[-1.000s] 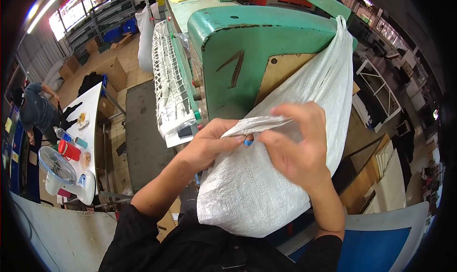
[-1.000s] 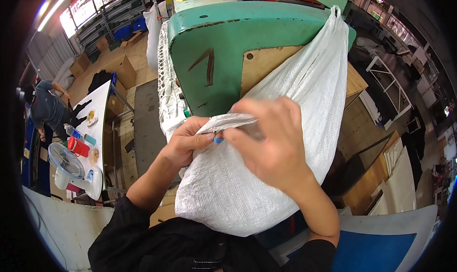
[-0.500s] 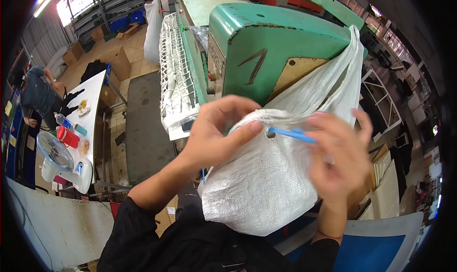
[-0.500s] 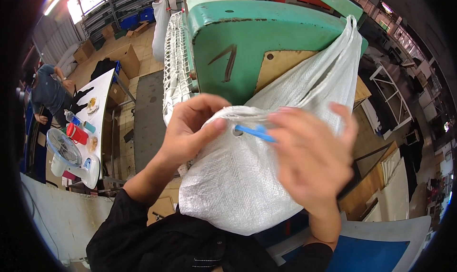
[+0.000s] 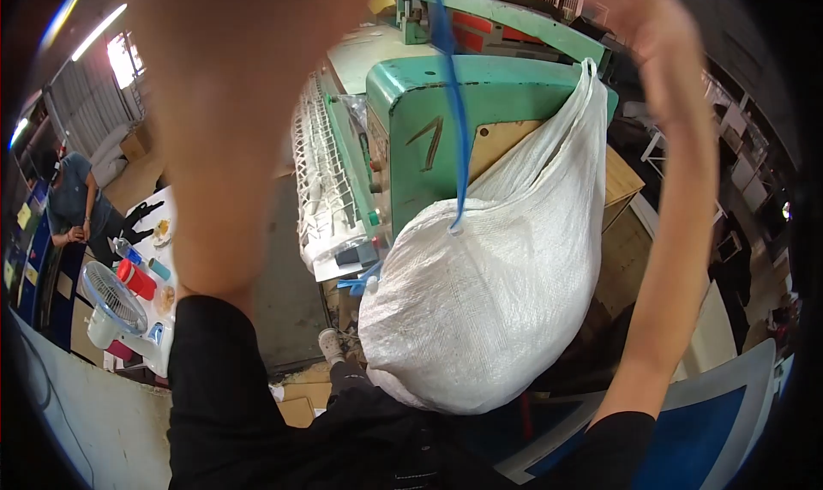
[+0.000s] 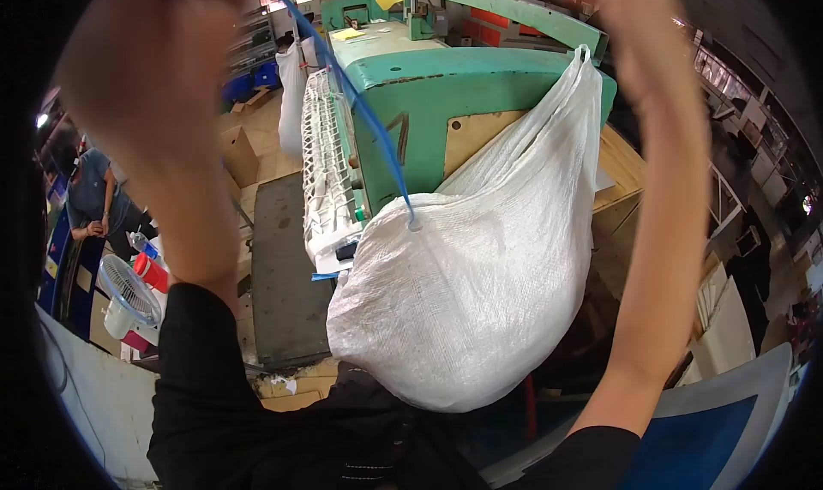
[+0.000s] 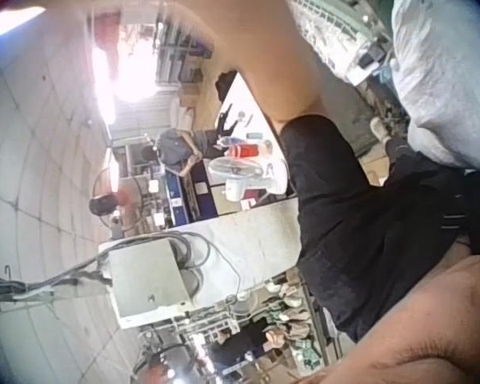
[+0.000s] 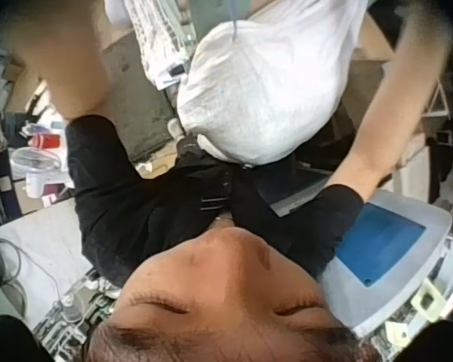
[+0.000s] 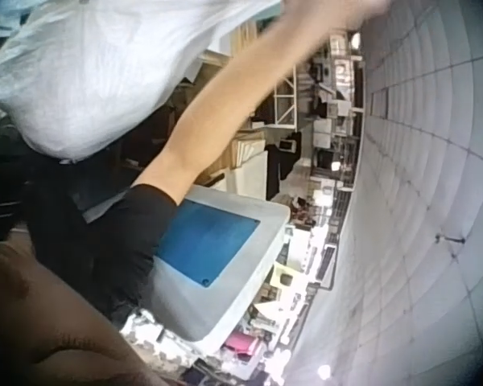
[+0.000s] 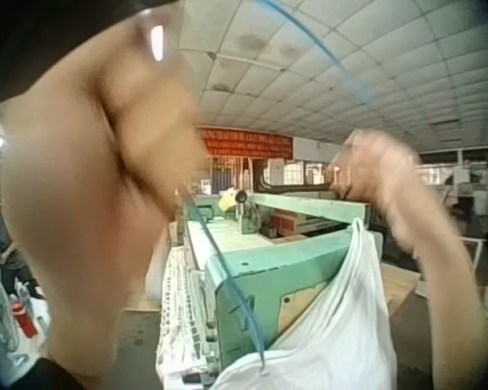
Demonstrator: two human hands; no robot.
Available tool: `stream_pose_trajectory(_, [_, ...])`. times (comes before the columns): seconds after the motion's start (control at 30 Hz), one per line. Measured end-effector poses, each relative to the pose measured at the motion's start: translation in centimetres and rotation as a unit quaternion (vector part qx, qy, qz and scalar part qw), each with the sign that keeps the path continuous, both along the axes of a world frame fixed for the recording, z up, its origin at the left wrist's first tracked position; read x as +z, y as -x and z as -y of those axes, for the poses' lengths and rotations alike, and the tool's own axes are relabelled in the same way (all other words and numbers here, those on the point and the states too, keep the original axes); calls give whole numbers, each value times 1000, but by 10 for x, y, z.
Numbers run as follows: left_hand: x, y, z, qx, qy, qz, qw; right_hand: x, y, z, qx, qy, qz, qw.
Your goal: Tying and securing a large white bag to a machine using blue plastic strips.
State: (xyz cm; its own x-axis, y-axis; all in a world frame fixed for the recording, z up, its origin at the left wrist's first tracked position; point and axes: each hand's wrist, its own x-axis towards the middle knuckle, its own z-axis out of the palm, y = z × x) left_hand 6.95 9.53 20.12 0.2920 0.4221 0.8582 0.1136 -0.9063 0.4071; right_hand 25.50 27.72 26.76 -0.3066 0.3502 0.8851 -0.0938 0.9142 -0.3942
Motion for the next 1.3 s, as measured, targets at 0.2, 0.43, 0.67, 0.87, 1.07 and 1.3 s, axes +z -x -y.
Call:
stream_pose_trajectory(0.2, [2, 7, 18, 50, -4, -25, 998, -146, 37, 98, 435, 112, 409, 794])
stream_pose_trajectory(0.43, [15, -18, 29, 87, -2, -85, 993, -80, -135, -29, 468, 172, 86, 863])
stream_pose_trajectory(0.67, [25, -34, 6, 89, -24, -115, 989, -8, -23, 43, 337, 95, 269, 897])
stream_pose_trajectory(0.87, [31, -4, 8, 142, -55, -116, 981, -89, -16, 83, 292, 48, 302, 906])
stream_pose_trajectory(1.07, [25, 7, -14, 153, -56, -122, 979, -77, -26, 128, 289, 48, 224, 929])
stream_pose_trajectory(1.3, [27, 8, -37, 162, -85, -115, 976, -119, -35, 16, -13, -233, 359, 904])
